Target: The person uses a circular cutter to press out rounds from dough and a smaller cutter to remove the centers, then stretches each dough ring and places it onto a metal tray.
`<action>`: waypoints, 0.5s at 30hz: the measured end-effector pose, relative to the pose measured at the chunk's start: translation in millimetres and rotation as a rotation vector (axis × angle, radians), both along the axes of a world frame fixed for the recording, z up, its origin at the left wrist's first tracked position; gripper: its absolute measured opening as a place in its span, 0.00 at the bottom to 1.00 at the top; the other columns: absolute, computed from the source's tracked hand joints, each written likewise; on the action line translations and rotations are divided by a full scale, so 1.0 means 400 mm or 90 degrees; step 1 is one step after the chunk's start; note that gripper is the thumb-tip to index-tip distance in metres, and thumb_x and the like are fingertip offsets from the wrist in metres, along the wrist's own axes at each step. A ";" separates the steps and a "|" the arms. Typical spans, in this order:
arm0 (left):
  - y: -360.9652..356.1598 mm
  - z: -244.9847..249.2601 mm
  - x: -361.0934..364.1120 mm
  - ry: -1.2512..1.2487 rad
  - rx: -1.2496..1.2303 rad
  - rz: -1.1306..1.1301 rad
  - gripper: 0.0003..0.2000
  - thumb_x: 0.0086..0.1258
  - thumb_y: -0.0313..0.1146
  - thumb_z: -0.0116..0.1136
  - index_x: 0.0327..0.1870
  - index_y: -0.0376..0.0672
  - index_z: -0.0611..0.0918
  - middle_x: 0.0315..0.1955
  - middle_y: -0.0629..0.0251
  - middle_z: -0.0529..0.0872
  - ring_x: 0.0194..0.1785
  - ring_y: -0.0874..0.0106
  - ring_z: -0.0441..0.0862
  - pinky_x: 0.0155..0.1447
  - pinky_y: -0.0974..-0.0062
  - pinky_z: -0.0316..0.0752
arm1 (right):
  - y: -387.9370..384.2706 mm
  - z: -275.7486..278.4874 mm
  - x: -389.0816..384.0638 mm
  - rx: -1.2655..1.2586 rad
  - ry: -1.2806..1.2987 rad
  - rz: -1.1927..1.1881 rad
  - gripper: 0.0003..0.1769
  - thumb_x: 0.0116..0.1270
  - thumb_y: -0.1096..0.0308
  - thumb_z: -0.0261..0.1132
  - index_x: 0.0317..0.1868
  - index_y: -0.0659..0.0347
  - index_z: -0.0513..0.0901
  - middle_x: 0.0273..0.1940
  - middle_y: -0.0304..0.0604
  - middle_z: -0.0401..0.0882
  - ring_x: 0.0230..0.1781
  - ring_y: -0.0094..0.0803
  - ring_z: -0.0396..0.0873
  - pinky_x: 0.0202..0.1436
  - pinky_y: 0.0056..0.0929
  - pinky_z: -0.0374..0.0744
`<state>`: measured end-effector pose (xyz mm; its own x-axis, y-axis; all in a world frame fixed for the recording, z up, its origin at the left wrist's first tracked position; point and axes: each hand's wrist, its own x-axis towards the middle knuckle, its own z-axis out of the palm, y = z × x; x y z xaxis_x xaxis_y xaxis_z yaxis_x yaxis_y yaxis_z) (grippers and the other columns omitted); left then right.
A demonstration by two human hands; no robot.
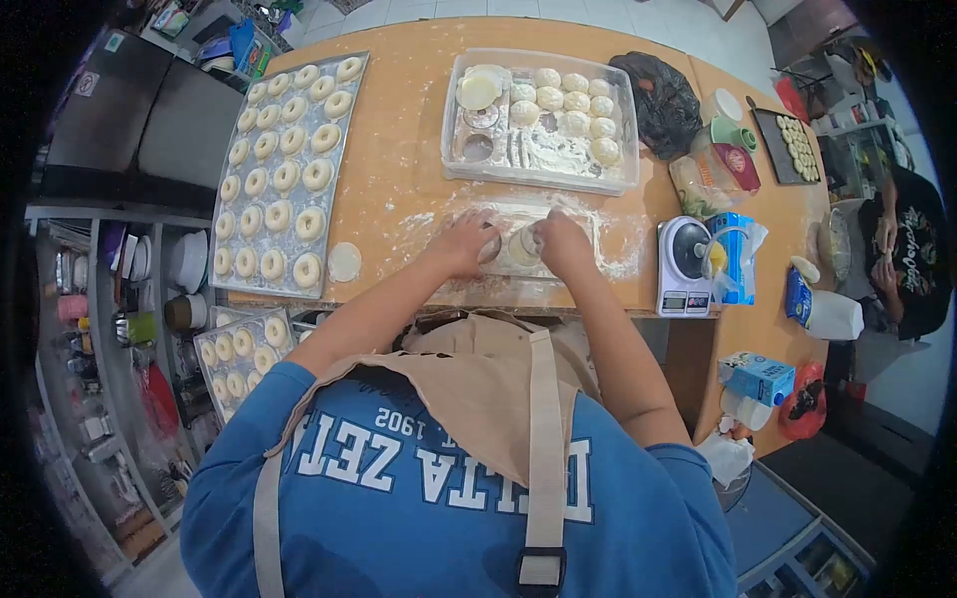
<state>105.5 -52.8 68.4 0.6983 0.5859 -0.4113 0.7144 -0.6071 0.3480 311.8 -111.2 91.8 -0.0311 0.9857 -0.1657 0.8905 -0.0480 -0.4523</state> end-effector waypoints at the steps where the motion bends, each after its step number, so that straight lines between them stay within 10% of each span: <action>1: 0.001 0.002 0.001 0.003 0.000 -0.002 0.51 0.41 0.42 0.77 0.72 0.65 0.60 0.72 0.61 0.56 0.74 0.56 0.53 0.72 0.42 0.53 | -0.007 -0.014 -0.007 0.002 -0.034 0.014 0.11 0.53 0.76 0.61 0.37 0.56 0.86 0.40 0.50 0.77 0.44 0.48 0.78 0.46 0.43 0.78; 15: -0.002 0.002 -0.004 -0.014 -0.010 0.005 0.51 0.40 0.42 0.78 0.72 0.62 0.60 0.72 0.60 0.55 0.74 0.55 0.52 0.72 0.42 0.50 | -0.024 -0.050 -0.074 -0.027 -0.094 0.066 0.06 0.55 0.77 0.60 0.31 0.59 0.82 0.40 0.50 0.75 0.45 0.47 0.78 0.44 0.44 0.78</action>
<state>103.9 -53.5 69.1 0.7021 0.5854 -0.4054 0.7117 -0.5953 0.3730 282.4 -120.7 71.9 -0.1038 0.9707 -0.2169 0.9481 0.0307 -0.3164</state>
